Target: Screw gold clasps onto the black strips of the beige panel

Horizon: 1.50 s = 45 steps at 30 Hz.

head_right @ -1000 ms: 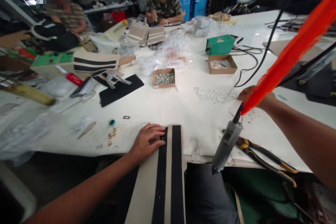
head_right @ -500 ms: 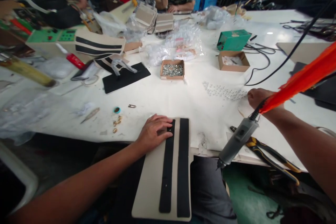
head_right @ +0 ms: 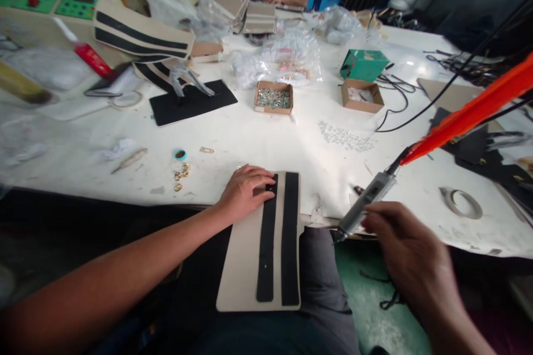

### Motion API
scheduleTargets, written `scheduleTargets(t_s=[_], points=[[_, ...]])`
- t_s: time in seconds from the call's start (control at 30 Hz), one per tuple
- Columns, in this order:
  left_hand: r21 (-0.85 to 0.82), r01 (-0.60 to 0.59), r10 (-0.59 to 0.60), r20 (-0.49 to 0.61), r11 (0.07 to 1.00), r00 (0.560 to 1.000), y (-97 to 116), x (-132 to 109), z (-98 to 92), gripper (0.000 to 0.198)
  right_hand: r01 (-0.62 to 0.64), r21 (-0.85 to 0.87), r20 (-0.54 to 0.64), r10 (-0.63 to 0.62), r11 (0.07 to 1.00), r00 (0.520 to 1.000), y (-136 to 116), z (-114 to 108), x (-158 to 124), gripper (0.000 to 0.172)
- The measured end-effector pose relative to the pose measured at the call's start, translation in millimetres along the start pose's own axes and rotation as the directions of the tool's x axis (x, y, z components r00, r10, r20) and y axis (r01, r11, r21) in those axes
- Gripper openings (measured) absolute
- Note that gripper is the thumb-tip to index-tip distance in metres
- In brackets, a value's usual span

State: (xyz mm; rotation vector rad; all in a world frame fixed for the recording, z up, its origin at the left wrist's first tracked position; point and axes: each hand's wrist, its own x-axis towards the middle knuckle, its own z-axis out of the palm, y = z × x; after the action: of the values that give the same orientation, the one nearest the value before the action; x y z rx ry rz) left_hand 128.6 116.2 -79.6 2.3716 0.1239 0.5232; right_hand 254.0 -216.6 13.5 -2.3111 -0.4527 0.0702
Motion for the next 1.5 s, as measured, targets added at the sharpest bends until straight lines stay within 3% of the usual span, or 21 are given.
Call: scheduleTargets(t_s=[0.07,0.13,0.23,0.33,0.5,0.8,1.03,1.3,1.5], points=[[0.026,0.011,-0.011,-0.007,1.0,1.0,2,1,-0.8,0.025,0.05,0.177,0.22,-0.089,0.983,0.971,-41,51,-10,0.025],[0.052,0.027,-0.027,0.0,0.998,1.0,4,2,-1.5,0.023,0.04,0.239,0.369,-0.129,0.97,0.921,-68,95,0,0.025],[0.062,0.042,-0.043,0.016,0.997,0.999,6,2,-1.4,0.021,0.139,0.245,0.449,-0.239,0.959,0.861,-80,136,26,0.022],[0.041,0.046,-0.046,-0.003,0.998,0.999,4,-1,0.8,0.022,0.237,0.233,0.465,-0.322,0.943,0.825,-74,155,41,0.018],[0.023,0.033,-0.032,-0.022,0.999,0.999,-2,-4,3.7,0.025,0.293,0.193,0.445,-0.35,0.936,0.824,-67,165,41,0.015],[0.017,0.046,-0.046,-0.008,0.999,0.999,-2,-2,3.5,0.029,0.279,0.197,0.454,-0.34,0.94,0.824,-68,167,44,0.013],[0.017,0.051,-0.051,-0.007,0.999,0.999,-1,-2,1.8,0.03,0.08,0.167,0.464,-0.15,0.983,0.873,-78,168,42,0.016],[0.02,0.045,-0.045,-0.003,0.999,0.999,2,1,-1.1,0.025,-0.06,0.139,0.558,-0.028,0.989,0.829,-87,165,56,0.009],[0.03,0.045,-0.045,-0.004,0.999,0.999,1,0,-0.9,0.033,-0.207,0.183,0.671,0.031,0.961,0.741,-86,167,65,0.004]])
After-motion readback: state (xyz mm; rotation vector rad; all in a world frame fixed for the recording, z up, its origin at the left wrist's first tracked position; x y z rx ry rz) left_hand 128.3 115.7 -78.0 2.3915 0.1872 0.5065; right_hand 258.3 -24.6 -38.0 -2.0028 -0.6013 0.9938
